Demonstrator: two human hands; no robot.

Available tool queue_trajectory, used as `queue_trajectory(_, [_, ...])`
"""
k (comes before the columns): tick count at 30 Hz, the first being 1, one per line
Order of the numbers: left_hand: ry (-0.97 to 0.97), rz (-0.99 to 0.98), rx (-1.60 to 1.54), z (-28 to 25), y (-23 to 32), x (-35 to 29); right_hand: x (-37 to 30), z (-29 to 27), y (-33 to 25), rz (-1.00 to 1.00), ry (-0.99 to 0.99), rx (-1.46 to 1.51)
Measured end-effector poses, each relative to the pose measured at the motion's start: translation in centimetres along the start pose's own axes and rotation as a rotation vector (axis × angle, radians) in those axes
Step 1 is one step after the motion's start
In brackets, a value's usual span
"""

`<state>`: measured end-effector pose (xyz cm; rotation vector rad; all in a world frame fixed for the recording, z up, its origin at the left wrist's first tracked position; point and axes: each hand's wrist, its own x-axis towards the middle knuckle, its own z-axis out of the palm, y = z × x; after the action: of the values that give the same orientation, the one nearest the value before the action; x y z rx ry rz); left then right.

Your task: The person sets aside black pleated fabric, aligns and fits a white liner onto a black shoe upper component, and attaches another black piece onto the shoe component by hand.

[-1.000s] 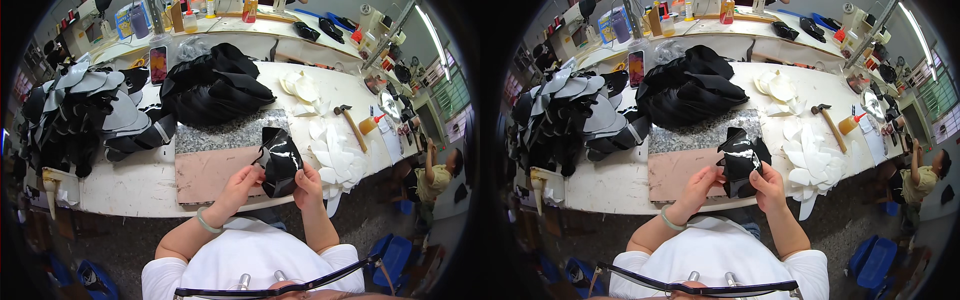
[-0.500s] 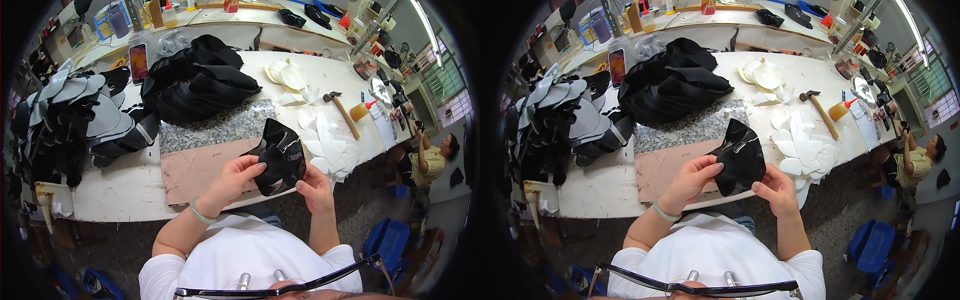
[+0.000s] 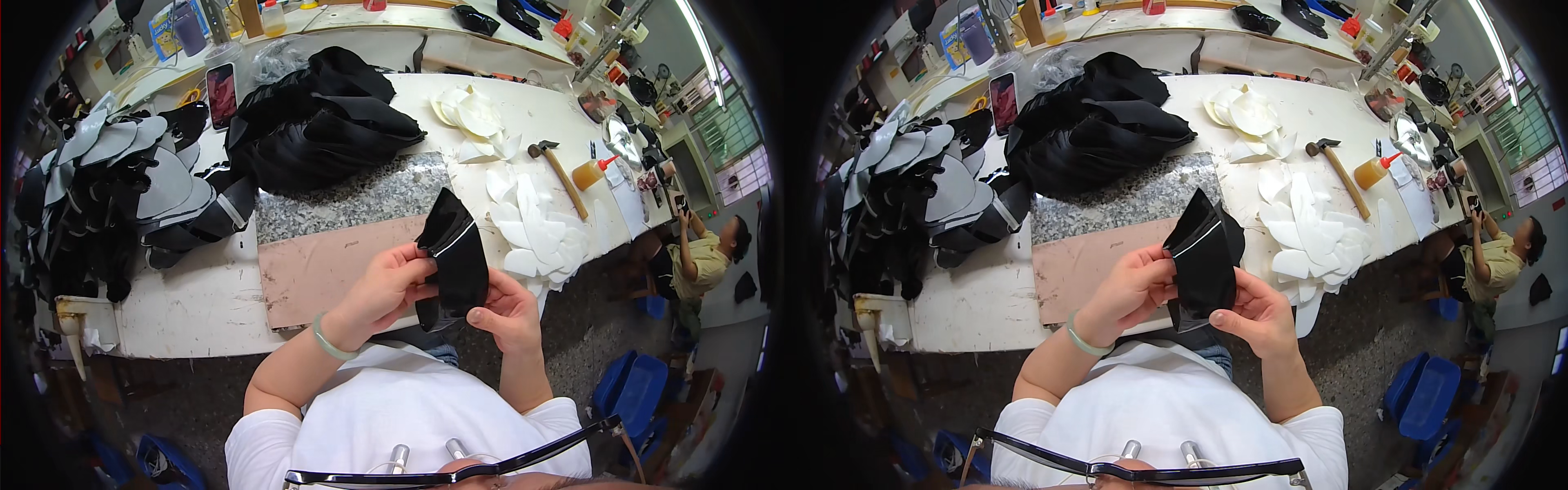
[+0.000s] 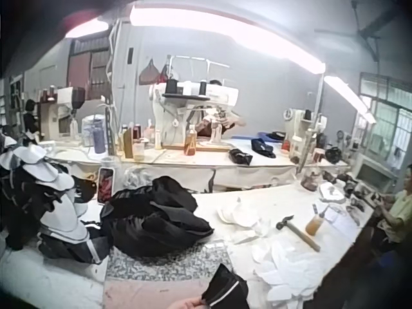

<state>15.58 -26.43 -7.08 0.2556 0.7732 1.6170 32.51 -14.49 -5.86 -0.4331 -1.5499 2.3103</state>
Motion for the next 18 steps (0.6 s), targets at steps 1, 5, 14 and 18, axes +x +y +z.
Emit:
queue_trajectory(1, [0.020, 0.010, 0.014, -0.3, -0.5, 0.3, 0.0, 0.1, -0.2, 0.003, -0.001, 0.000])
queue_trajectory(5, [0.135, -0.002, 0.090, 0.9, -1.8, 0.5, 0.1, -0.1, -0.8, -0.062, 0.031, -0.029])
queue_trajectory(14, [0.111, -0.095, 0.125, 0.5, -2.2, 0.2, 0.2, -1.0, 0.1, -0.083, 0.176, -0.162])
queue_trajectory(18, [0.118, -0.091, 0.063, 0.7, -2.1, -0.1, 0.4, -1.4, 0.5, -0.086, 0.171, -0.186])
